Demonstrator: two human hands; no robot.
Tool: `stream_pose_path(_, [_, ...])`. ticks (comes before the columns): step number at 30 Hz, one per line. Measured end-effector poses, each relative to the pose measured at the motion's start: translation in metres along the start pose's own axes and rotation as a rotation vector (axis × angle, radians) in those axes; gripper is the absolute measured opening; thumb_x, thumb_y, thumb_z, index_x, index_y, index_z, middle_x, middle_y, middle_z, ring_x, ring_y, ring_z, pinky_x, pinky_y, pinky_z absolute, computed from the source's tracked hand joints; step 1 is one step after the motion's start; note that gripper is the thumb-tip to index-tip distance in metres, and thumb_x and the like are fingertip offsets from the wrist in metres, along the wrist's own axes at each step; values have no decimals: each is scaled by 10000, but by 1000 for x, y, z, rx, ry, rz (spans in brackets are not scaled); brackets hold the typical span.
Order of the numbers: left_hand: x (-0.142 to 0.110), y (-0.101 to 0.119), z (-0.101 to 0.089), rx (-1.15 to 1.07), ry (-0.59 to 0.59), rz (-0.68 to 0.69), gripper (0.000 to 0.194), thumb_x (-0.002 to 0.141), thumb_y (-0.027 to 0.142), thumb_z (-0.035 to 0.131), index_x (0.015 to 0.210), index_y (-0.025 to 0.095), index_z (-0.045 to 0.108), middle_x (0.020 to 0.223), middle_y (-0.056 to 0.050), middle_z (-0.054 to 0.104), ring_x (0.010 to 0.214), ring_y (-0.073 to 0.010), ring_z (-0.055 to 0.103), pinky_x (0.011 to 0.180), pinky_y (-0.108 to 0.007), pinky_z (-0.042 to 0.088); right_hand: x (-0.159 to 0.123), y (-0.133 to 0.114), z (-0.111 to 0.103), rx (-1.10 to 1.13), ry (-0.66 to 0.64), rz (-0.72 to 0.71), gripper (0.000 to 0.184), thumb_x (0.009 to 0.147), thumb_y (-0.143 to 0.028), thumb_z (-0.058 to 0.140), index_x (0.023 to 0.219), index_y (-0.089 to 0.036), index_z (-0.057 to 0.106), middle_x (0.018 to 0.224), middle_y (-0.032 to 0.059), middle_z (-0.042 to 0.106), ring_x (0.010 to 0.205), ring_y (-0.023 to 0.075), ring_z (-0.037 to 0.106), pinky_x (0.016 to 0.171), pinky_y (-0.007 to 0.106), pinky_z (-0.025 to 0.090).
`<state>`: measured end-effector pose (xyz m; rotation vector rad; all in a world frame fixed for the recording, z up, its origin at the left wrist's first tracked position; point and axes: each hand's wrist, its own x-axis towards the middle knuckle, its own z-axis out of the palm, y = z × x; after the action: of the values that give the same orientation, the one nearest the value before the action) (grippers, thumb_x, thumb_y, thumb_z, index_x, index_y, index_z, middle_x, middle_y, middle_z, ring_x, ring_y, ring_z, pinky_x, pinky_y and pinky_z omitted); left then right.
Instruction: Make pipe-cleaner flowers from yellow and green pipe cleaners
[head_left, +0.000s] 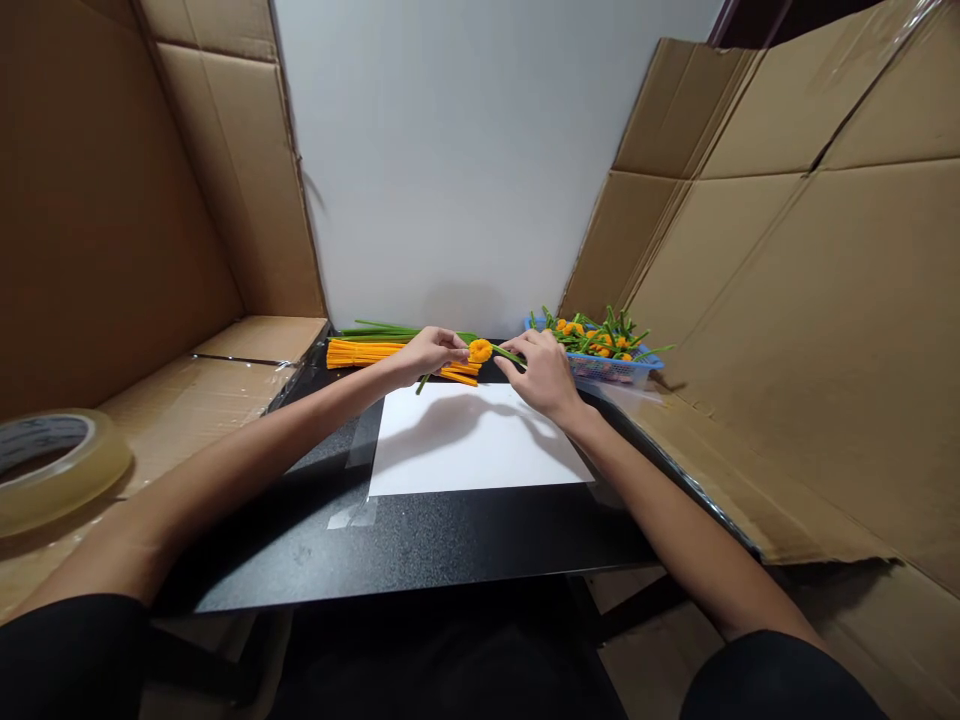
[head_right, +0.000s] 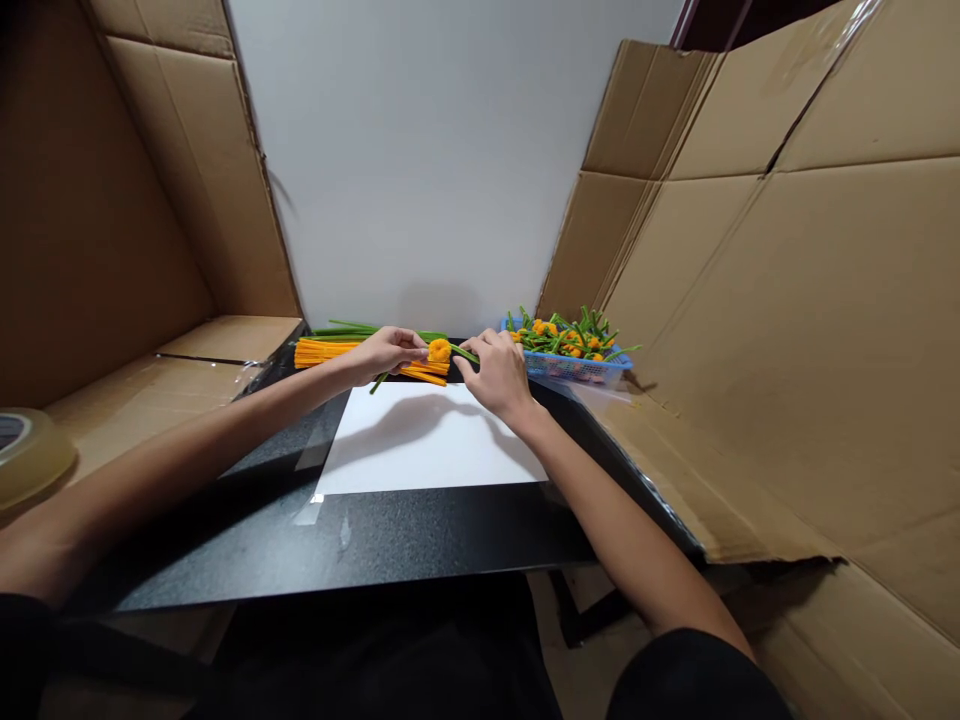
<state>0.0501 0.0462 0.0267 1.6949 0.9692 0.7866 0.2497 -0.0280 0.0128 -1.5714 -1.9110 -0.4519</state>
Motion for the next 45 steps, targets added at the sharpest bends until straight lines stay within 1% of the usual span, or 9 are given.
stream_pose_path(4, [-4,4,0,238,23,205,122,860,197,693,757,131,697,718,-37,697,593,-92,532,570,-228,359,-1,-5,-2,-53,-136,23,296,996,-327,534,889,-188,773,827,108,717,847,258,604,768,362,362])
stream_pose_path(11, [-1,4,-12,629,176,490,141,853,162,649,865,130,786,788,-69,748,663,-130,581,627,-248,370,-1,-3,-5,-34,-103,27,288,983,-389,574,1106,-219,773,893,105,764,1000,307,613,882,425,372])
stream_pose_path(14, [-2,3,-9,656,148,485,161,849,155,636,883,124,790,792,-72,752,643,-127,572,619,-245,362,-2,-3,-1,7,-122,10,273,988,-309,540,1098,-217,773,980,111,778,1014,310,630,893,435,401])
stream_pose_path(18, [-6,4,-2,666,118,470,193,865,173,612,904,113,791,775,-69,748,608,-117,540,605,-244,342,0,-1,8,317,-169,31,245,955,-253,538,1056,-189,752,1013,98,788,923,249,687,835,359,469])
stream_pose_path(22, [-8,5,0,670,136,499,209,870,190,601,910,113,791,788,-67,743,631,-120,540,614,-242,337,2,3,21,636,-281,164,186,917,-278,536,860,-184,685,760,48,733,738,189,669,725,300,488])
stream_pose_path(26, [-6,5,-4,718,139,495,307,913,340,593,892,111,797,651,-38,667,558,-109,456,580,-253,294,2,7,29,864,-333,271,255,910,-410,520,803,-197,611,540,-50,478,498,122,456,526,241,381])
stream_pose_path(29, [-2,2,-8,708,126,534,301,889,345,611,856,113,799,627,-27,643,546,-99,413,574,-252,282,4,11,23,745,-269,160,296,912,-437,504,786,-197,622,546,-61,405,511,117,364,525,245,304])
stream_pose_path(34, [7,-8,-19,597,86,547,279,839,329,630,836,115,810,603,-6,608,548,-90,383,555,-241,265,10,18,8,524,-303,-38,272,899,-366,494,766,-188,650,608,-40,477,596,126,395,607,261,306])
stream_pose_path(45, [12,-20,-26,524,19,426,325,835,389,652,838,111,821,512,11,537,502,-87,324,525,-253,235,11,34,16,508,-377,-102,303,901,-379,493,759,-175,666,636,-35,519,588,117,390,604,260,297])
